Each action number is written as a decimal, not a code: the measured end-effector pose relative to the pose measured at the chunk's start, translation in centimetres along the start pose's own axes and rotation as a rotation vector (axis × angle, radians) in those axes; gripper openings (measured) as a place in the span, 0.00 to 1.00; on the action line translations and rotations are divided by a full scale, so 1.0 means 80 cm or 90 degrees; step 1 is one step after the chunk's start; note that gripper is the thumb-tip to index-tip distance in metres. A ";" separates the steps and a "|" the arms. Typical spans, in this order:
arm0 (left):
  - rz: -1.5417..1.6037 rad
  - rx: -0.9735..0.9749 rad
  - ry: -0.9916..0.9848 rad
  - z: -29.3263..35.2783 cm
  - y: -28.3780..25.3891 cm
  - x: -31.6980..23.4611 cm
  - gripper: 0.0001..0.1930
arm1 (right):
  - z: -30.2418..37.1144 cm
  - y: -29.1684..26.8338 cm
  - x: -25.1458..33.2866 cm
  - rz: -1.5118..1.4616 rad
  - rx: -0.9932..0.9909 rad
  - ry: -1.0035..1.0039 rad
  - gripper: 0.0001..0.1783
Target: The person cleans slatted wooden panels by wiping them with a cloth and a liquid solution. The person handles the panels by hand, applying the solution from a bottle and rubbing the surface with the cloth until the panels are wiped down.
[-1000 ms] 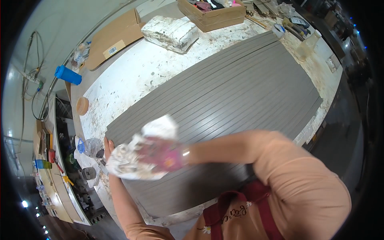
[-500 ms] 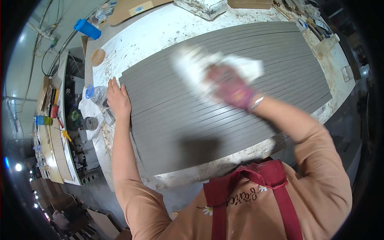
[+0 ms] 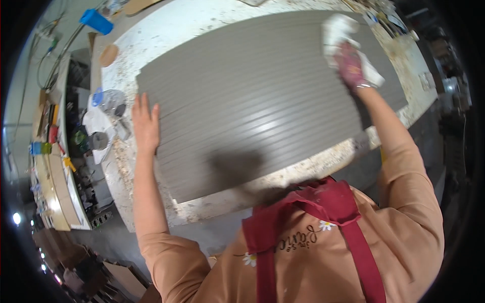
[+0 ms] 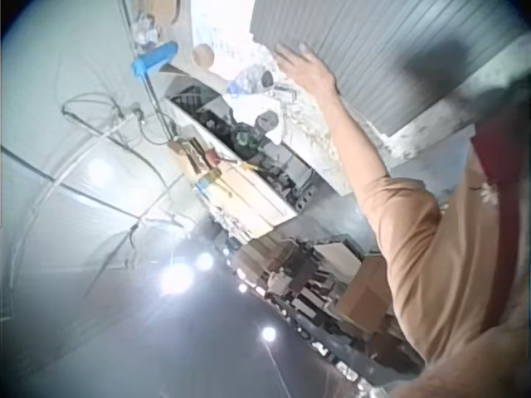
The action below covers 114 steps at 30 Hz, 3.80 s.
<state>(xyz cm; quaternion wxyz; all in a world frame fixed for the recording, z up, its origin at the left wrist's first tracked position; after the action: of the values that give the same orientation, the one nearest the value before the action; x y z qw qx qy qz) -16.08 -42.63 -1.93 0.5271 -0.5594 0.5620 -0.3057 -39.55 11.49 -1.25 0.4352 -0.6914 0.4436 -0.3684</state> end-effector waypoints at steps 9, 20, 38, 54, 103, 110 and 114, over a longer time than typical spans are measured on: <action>-0.111 0.012 -0.042 0.001 -0.013 0.010 0.31 | 0.205 -0.059 0.396 -0.327 0.181 -0.599 0.29; -0.005 0.264 0.295 0.177 -0.027 -0.271 0.47 | 0.159 -0.060 0.126 -0.141 0.185 -0.286 0.21; -0.062 0.236 0.278 0.192 -0.010 -0.262 0.45 | 0.192 -0.085 0.254 -0.165 0.244 -0.539 0.24; -0.072 0.251 0.277 0.196 -0.008 -0.259 0.46 | 0.205 -0.083 0.266 -0.140 0.281 -0.557 0.28; -0.023 0.263 0.226 0.194 -0.011 -0.254 0.34 | 0.179 -0.098 0.236 -0.334 0.303 -0.490 0.18; 0.147 0.222 0.123 0.114 -0.024 -0.307 0.14 | 0.102 -0.081 -0.067 -0.130 0.061 -0.119 0.22; 0.123 0.378 0.105 0.072 0.015 -0.352 0.12 | 0.103 -0.074 -0.061 -0.062 0.025 -0.105 0.24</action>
<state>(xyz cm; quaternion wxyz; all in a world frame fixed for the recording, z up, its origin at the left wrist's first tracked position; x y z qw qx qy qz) -16.18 -14.22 2.56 0.6462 -0.2987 0.5396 -0.4494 -32.08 19.64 0.80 0.4657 -0.7314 0.3647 -0.3394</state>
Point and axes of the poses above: each hand's wrist, its own z-axis away from the middle knuckle, its own y-axis out of the palm, x = y × z, the point moved 9 cm from there along -z, towards the middle knuckle, and after that the axes turned 3 degrees about y, right-handed, at the moved point
